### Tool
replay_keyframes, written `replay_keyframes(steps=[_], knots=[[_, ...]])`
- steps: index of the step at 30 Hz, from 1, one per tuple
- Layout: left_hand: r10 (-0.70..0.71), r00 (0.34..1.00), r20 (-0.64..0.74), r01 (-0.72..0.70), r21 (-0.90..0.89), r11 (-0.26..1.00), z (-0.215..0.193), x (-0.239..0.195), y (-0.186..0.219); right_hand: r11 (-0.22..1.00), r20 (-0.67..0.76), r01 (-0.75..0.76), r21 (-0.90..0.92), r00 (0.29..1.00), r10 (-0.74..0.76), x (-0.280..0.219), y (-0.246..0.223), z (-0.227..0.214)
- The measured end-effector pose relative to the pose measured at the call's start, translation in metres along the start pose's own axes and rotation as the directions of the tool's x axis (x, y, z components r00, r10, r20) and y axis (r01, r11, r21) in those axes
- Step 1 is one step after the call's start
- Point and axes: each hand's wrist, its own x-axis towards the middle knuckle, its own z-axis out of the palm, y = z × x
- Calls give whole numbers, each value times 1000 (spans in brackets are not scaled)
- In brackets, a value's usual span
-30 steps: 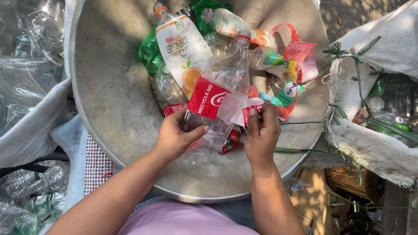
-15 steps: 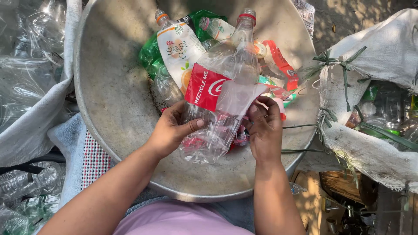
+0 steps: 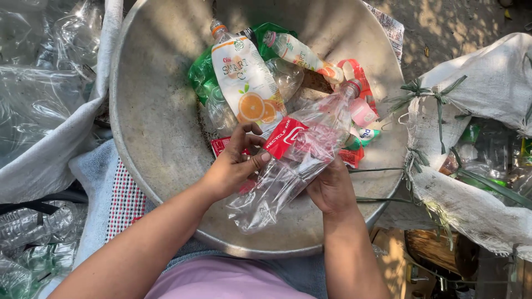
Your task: Removing labels from plastic bottles using scissors and sorting them into containers for recycling
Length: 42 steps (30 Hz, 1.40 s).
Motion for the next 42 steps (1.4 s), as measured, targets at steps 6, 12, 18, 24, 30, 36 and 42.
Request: replay_keyframes(steps=[6, 12, 18, 24, 30, 36, 42], knots=[[-21, 979, 204, 2, 93, 996, 2, -6, -8, 973, -202, -3, -229, 978, -44, -7, -9, 44], [-100, 983, 152, 103, -15, 995, 1, -8, -21, 984, -123, 28, -174, 991, -50, -4, 5, 19], [38, 990, -137, -51, -99, 994, -4, 2, -2, 966, -234, 250, -71, 937, -260, 0, -9, 5], [87, 983, -160, -124, -239, 963, -11, 3, -6, 983, -381, 179, 30, 912, -154, 3, -24, -4], [106, 991, -84, -127, -295, 947, -9, -1, -7, 995, -139, -57, 79, 988, 67, -5, -7, 9], [-15, 995, -98, -18, -332, 943, -11, 4, -19, 998, -124, 53, 22, 991, -50, 17, 30, -70], [-236, 969, 79, 230, -649, 725, -29, 20, -69, 982, -107, 88, 166, 992, -71, 22, 59, -114]])
